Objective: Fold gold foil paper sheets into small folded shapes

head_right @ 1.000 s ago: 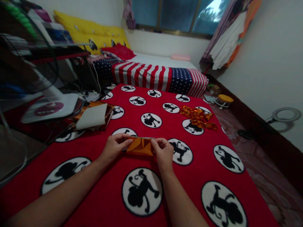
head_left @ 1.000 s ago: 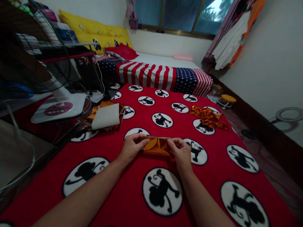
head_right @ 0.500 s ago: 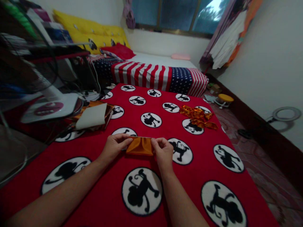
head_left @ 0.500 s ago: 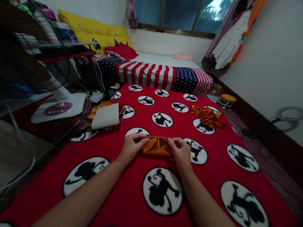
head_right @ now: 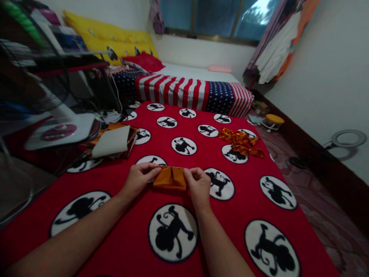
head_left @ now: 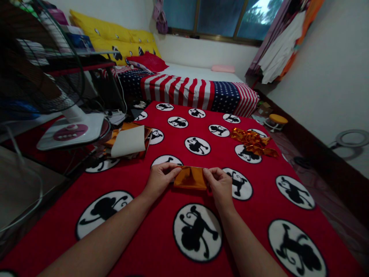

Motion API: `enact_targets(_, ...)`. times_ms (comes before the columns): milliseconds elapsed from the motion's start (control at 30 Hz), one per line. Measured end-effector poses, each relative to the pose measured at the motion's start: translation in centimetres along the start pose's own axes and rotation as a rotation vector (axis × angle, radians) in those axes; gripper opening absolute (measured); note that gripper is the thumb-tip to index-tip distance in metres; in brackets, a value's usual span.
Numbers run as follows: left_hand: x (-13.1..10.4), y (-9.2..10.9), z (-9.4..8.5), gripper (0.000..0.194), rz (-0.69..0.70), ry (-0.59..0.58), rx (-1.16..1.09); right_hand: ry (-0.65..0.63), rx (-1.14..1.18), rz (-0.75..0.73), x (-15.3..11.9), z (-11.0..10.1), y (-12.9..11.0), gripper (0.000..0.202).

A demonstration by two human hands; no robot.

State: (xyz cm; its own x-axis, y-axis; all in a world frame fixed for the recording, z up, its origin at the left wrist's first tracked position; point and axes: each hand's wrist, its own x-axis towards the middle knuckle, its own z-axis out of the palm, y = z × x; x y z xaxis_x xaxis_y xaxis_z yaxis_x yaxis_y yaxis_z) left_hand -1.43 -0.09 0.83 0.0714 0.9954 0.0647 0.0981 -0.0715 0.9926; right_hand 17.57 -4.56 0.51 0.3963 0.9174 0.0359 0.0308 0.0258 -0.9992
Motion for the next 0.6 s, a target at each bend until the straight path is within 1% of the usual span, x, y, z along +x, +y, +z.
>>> enact_targets(133, 0.02, -0.06, -0.02, 0.022, 0.005, -0.005, 0.006, 0.003, -0.006, -0.017, 0.04, -0.02, 0.11, 0.036)
enact_targets(433, 0.16, -0.58, -0.14, 0.018, 0.071, -0.013, -0.005, -0.001, -0.002, -0.032, -0.09, -0.12, 0.0, 0.035)
enact_targets(533, 0.15, -0.57, -0.21, 0.015, 0.121, 0.001, -0.012, -0.012, 0.017, -0.048, -0.12, -0.1, -0.09, 0.032)
enact_targets(600, 0.09, -0.39, -0.3, 0.01, 0.181, 0.026, 0.007, -0.002, 0.019, -0.092, -0.2, -0.11, -0.2, 0.029)
